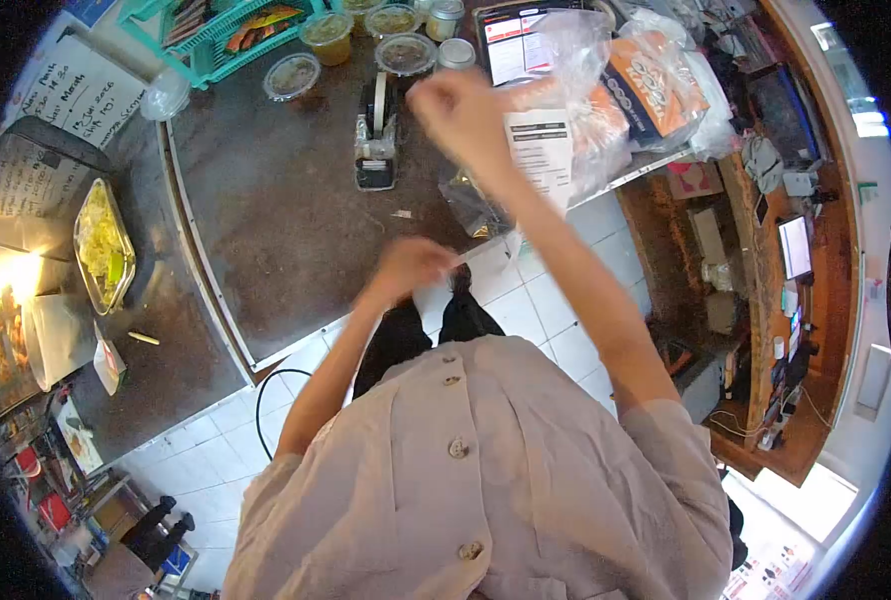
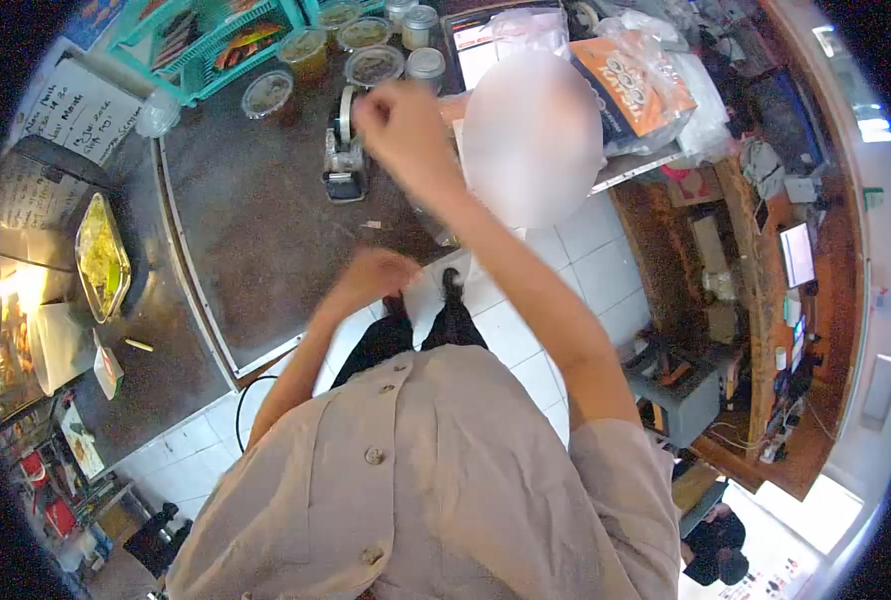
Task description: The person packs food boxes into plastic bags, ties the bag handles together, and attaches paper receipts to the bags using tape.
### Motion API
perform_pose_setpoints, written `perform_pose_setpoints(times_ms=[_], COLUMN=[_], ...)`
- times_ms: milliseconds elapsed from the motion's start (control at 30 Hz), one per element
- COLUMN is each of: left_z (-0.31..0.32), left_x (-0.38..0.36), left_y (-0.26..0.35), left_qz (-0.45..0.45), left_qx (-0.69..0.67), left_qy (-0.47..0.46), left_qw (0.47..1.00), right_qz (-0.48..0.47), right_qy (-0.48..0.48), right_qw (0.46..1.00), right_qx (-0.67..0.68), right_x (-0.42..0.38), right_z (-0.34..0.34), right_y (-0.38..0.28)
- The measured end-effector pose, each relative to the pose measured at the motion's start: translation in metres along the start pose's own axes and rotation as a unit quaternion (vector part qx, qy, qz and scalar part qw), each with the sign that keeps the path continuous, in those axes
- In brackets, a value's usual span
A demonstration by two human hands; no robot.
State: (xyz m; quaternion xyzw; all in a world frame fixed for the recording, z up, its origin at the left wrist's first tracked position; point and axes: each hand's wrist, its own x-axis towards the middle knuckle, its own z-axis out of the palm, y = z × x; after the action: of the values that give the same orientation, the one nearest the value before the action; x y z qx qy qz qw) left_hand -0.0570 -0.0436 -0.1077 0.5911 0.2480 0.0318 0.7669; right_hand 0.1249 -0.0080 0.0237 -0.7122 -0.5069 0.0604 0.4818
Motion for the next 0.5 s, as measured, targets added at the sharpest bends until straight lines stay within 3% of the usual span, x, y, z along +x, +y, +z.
perform_pose_setpoints(times_ms=[33,67,100,200,233,300,367,400,433,500], left_z=[-0.041,-0.055,-0.079,-0.125,-0.133,-0.13,-0.125,-0.124,-0.121,-0.112], left_x=[-0.002,-0.006,0.003,0.029,0.033,0.025,0.024,0.025,0.024,0.026], left_y=[0.006,0.039,0.039,0.036,0.033,0.034,0.046,0.044,0.041,0.043], left_qz=[0.09,-0.027,-0.008,-0.015,-0.033,-0.05,-0.033,-0.037,-0.022,0.01], left_qx=[0.041,-0.02,-0.051,-0.131,-0.157,-0.171,-0.195,-0.217,-0.155,-0.023], left_qy=[0.026,0.172,0.182,0.14,0.111,0.069,0.048,0.075,0.094,0.119], left_qw=[0.995,0.985,0.982,0.981,0.981,0.982,0.979,0.973,0.983,0.993], right_qz=[-0.007,0.113,0.225,0.246,0.34,0.35,0.313,0.299,0.408,0.462], right_qy=[-0.024,-0.106,-0.184,-0.056,-0.052,0.052,-0.037,-0.102,-0.168,-0.285], right_qw=[0.993,0.982,0.952,0.959,0.939,0.897,0.898,0.912,0.862,0.797], right_qx=[-0.118,-0.106,-0.092,-0.131,0.019,0.265,0.308,0.263,0.248,0.265], right_x=[-0.02,-0.031,-0.034,-0.034,-0.033,-0.056,-0.104,-0.135,-0.162,-0.204], right_z=[0.029,0.059,0.087,0.144,0.149,0.132,0.086,0.074,0.066,0.074], right_y=[0.008,0.02,0.034,0.063,0.07,0.039,-0.025,-0.038,-0.052,-0.033])
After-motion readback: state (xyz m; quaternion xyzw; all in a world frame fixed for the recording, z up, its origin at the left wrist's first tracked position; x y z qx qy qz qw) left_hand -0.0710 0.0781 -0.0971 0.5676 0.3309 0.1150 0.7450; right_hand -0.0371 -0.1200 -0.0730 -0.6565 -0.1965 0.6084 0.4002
